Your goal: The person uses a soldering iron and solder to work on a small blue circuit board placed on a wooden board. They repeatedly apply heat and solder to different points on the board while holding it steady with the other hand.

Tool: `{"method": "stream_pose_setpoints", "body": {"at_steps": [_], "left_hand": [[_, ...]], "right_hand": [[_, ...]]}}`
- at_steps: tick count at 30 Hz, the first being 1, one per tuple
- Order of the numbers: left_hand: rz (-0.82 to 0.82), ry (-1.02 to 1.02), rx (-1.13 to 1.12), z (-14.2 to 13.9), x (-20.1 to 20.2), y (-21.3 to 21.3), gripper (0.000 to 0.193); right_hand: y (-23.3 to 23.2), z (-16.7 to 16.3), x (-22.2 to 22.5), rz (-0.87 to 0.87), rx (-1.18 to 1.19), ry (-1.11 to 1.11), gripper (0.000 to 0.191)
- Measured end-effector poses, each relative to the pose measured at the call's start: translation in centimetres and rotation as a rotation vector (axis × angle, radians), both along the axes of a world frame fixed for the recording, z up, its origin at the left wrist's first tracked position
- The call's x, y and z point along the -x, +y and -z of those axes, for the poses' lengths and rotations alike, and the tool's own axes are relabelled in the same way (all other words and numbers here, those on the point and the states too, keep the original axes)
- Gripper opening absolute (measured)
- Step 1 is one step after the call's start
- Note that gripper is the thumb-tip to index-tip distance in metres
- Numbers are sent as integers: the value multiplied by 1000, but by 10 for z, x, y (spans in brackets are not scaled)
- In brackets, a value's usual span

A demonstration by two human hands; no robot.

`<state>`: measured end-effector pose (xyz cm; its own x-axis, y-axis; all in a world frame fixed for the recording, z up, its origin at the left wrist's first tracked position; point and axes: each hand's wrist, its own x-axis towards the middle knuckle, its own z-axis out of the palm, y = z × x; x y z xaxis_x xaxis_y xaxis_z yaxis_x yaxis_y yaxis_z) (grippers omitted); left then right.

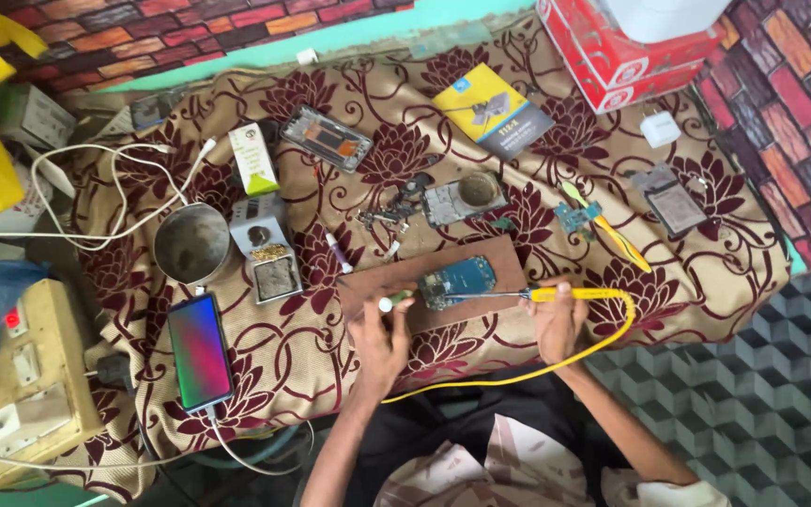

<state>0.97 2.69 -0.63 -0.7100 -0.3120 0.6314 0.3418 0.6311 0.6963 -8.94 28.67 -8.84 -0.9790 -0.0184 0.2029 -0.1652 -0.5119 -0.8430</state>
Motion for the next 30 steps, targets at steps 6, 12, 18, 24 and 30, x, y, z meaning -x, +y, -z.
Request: {"method": "stream_pose_setpoints", "body": {"at_steps": [6,12,18,24,30], "left_hand": [[3,-40,-54,2,2,0,13],[50,-5,-21,-5,3,1,15],[51,-14,-30,-6,4,2,13],[64,6,-11,-15,3,4,15],[21,-14,2,-25,-3,9,22]], "right_hand": [[0,-20,-5,-69,-102,116,27],[-1,-31,-14,-79,-137,166,24],[1,-26,-16,-16,-197,164,24],[5,-14,-13,54,-247,128,21],[11,-9,-10,125,-158,132,14]]}}
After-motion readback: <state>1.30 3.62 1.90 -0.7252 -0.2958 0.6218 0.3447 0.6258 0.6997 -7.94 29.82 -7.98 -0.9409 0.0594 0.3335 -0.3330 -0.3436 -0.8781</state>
